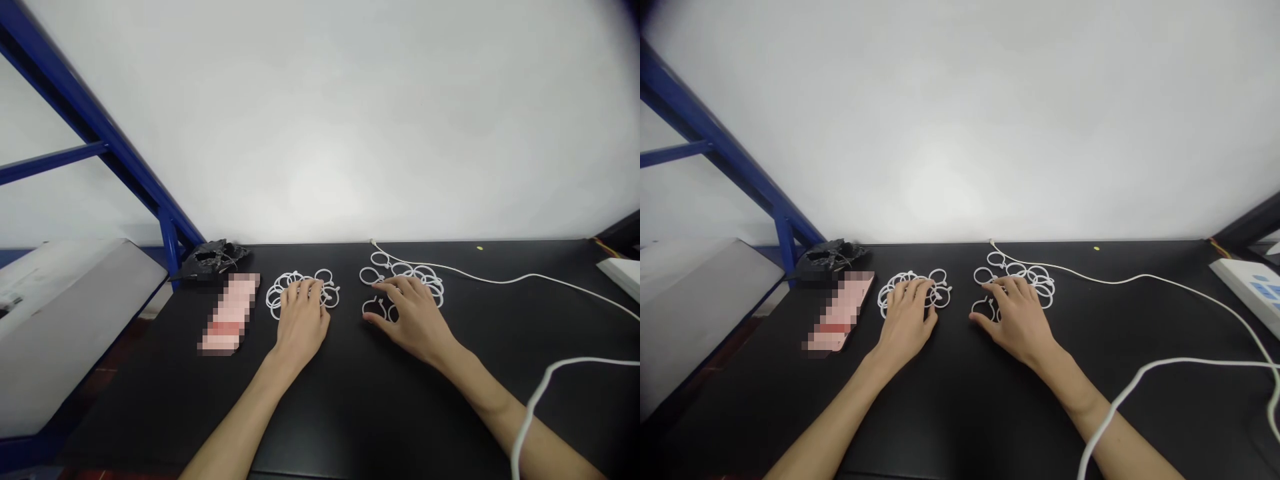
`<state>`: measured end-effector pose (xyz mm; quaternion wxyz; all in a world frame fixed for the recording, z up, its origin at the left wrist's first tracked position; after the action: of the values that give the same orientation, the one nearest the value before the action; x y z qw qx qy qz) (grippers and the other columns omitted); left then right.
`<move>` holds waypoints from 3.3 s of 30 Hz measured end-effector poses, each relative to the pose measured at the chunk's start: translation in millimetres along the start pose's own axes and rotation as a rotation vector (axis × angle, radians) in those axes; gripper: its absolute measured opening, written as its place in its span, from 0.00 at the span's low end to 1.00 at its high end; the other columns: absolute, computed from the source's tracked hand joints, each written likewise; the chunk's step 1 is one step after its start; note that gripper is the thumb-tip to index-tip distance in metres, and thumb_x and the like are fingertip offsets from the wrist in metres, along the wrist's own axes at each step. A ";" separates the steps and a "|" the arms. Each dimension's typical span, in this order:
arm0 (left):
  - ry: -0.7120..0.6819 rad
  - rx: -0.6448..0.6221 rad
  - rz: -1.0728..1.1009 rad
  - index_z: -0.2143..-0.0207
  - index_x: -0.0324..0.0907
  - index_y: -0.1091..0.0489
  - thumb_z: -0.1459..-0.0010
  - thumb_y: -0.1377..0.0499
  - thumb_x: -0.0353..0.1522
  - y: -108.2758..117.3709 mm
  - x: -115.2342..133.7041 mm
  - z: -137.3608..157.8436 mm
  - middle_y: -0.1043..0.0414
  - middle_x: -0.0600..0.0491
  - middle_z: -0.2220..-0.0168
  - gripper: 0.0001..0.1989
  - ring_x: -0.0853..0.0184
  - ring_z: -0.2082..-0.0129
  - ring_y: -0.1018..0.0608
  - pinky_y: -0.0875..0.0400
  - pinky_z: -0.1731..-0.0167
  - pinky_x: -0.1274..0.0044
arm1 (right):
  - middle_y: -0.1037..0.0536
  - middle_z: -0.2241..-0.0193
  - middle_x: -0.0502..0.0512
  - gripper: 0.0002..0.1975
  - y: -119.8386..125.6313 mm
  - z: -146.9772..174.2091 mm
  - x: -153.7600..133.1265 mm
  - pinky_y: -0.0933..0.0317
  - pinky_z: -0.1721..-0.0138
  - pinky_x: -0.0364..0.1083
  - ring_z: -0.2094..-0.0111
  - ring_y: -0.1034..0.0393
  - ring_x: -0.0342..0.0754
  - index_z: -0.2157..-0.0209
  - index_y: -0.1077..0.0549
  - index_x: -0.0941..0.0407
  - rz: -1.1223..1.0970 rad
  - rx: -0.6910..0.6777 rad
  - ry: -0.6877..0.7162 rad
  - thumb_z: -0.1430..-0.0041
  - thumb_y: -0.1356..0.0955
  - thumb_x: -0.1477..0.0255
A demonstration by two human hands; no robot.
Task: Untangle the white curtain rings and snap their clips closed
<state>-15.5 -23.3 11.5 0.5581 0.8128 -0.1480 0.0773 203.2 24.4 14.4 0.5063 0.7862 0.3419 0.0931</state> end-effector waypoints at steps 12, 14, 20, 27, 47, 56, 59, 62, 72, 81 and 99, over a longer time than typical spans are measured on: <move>-0.101 -0.005 0.130 0.44 0.41 0.38 0.39 0.46 0.29 -1.0 15.2 3.6 0.32 0.47 0.46 0.20 0.55 0.45 0.37 0.44 0.45 0.60 | 0.25 0.59 0.61 0.24 -5.5 2.6 -9.7 0.37 0.53 0.58 0.56 0.32 0.58 0.46 0.33 0.55 -0.019 -0.040 0.062 0.42 0.30 0.62; -0.122 -0.022 0.202 0.47 0.42 0.35 0.37 0.46 0.32 -0.9 19.8 3.9 0.27 0.49 0.52 0.15 0.56 0.49 0.34 0.42 0.48 0.61 | 0.26 0.57 0.61 0.25 -3.1 2.7 -17.0 0.35 0.53 0.56 0.56 0.31 0.56 0.44 0.35 0.55 -0.079 -0.015 0.103 0.41 0.30 0.63; -0.100 -0.083 0.392 0.59 0.43 0.29 0.36 0.46 0.30 0.7 22.4 1.0 0.24 0.54 0.67 0.07 0.63 0.62 0.28 0.39 0.56 0.66 | 0.29 0.54 0.60 0.24 -0.2 6.3 -27.9 0.31 0.57 0.51 0.55 0.30 0.53 0.42 0.38 0.52 -0.222 0.011 0.131 0.38 0.32 0.64; -0.129 -0.096 0.444 0.58 0.44 0.27 0.34 0.48 0.29 3.0 23.3 1.4 0.26 0.55 0.69 0.10 0.64 0.64 0.29 0.39 0.57 0.67 | 0.27 0.62 0.55 0.11 3.9 5.2 -26.6 0.31 0.62 0.46 0.64 0.28 0.46 0.50 0.32 0.51 -0.468 -0.022 0.064 0.33 0.38 0.69; -0.232 -0.080 0.390 0.50 0.43 0.31 0.40 0.41 0.42 6.0 25.5 5.2 0.26 0.50 0.56 0.19 0.58 0.54 0.30 0.38 0.50 0.63 | 0.24 0.73 0.50 0.07 8.7 0.9 -33.4 0.34 0.70 0.42 0.74 0.29 0.44 0.67 0.29 0.53 -0.525 0.058 -0.056 0.35 0.37 0.74; -0.243 -0.035 0.367 0.54 0.43 0.32 0.43 0.40 0.35 7.0 27.3 3.8 0.27 0.51 0.57 0.15 0.59 0.55 0.29 0.37 0.51 0.65 | 0.22 0.69 0.51 0.06 3.2 4.6 -32.0 0.32 0.68 0.44 0.70 0.27 0.45 0.61 0.29 0.52 -0.508 0.028 -0.033 0.33 0.38 0.71; -0.111 0.078 0.212 0.53 0.43 0.33 0.45 0.41 0.31 7.3 14.9 -0.2 0.29 0.48 0.56 0.16 0.56 0.54 0.31 0.36 0.52 0.63 | 0.22 0.62 0.56 0.14 -3.5 -0.4 -20.0 0.32 0.57 0.51 0.60 0.28 0.51 0.48 0.33 0.53 -0.309 0.045 -0.027 0.33 0.37 0.67; 0.089 0.154 -0.007 0.52 0.42 0.34 0.45 0.44 0.29 7.0 -5.3 -3.4 0.31 0.45 0.54 0.17 0.51 0.53 0.32 0.36 0.54 0.61 | 0.25 0.54 0.64 0.16 -12.3 -7.9 0.6 0.38 0.49 0.59 0.49 0.34 0.60 0.49 0.30 0.58 0.002 0.128 -0.059 0.35 0.36 0.65; 0.127 0.115 -0.059 0.46 0.40 0.35 0.43 0.46 0.27 4.9 -10.8 -3.2 0.33 0.44 0.47 0.21 0.51 0.47 0.35 0.38 0.49 0.57 | 0.21 0.65 0.58 0.06 -16.4 -7.2 17.7 0.39 0.50 0.57 0.52 0.35 0.59 0.62 0.26 0.57 0.112 0.104 0.023 0.36 0.35 0.73; -0.294 -0.026 0.247 0.44 0.43 0.38 0.39 0.42 0.36 -0.2 14.9 5.6 0.31 0.48 0.49 0.21 0.58 0.48 0.34 0.37 0.45 0.63 | 0.23 0.68 0.51 0.06 0.6 0.7 -24.5 0.35 0.63 0.45 0.66 0.29 0.47 0.63 0.27 0.53 -0.451 0.014 -0.195 0.36 0.35 0.67; -0.247 -0.136 0.457 0.49 0.43 0.32 0.44 0.36 0.40 4.5 23.3 6.6 0.26 0.52 0.57 0.21 0.61 0.54 0.31 0.37 0.50 0.66 | 0.25 0.74 0.49 0.08 4.6 4.7 -30.2 0.38 0.72 0.43 0.74 0.30 0.44 0.69 0.31 0.54 -0.479 -0.007 -0.190 0.35 0.36 0.67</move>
<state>4.8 -34.5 19.8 0.5574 0.7221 -0.3993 0.0915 184.9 0.7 22.1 0.5464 0.6863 0.4689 -0.1027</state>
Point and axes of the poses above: each hand's wrist, its own z-axis away from the middle knuckle, its own y-axis out of the back of the hand, x = y × z, the point moved 1 cm from there along -z, towards the middle knuckle
